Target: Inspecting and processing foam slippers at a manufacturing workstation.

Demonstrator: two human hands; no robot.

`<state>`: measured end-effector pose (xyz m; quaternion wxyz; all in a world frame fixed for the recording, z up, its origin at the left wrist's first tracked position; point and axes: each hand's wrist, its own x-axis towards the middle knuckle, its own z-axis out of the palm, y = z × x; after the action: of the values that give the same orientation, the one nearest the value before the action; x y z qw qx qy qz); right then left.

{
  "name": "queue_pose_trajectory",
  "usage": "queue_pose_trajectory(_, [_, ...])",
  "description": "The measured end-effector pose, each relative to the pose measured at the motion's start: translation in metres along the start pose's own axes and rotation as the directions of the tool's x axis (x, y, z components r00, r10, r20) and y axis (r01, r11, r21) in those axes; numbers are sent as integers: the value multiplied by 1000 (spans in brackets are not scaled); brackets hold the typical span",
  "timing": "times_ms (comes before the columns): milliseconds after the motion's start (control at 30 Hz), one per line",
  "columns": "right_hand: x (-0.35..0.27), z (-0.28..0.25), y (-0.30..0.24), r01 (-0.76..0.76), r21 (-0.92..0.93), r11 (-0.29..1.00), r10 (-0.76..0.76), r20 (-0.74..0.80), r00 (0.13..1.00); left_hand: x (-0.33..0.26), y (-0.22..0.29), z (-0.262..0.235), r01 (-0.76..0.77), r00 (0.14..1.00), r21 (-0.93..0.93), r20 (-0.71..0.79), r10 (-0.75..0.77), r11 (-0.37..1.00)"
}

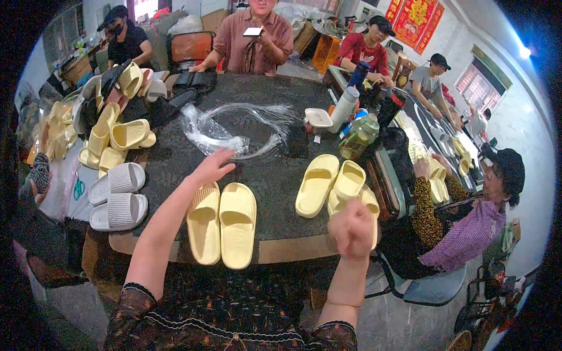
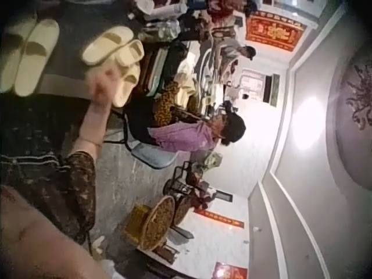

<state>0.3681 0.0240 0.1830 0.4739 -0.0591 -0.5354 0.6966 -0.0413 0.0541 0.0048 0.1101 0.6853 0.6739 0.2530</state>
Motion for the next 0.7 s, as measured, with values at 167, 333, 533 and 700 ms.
queue_pose_trajectory(167, [-25, 38, 36, -625, -124, 771, 637, 164, 753, -33, 13, -34, -75, 986, -181, -160, 46, 981])
queue_pose_trajectory(333, [-47, 46, 113, -867, -236, 439, 890, 245, 384, -82, 35, -52, 120, 984, -362, -79, -159, 924])
queue_pose_trajectory(533, [-35, 63, 179, -826, -394, 403, 908, 61, 414, -111, 33, -49, 119, 979, -254, -130, -155, 960])
queue_pose_trajectory(700, [-19, 89, 219, -856, -209, 474, 866, -63, 495, -116, 31, -44, 142, 979, -15, -147, -143, 990])
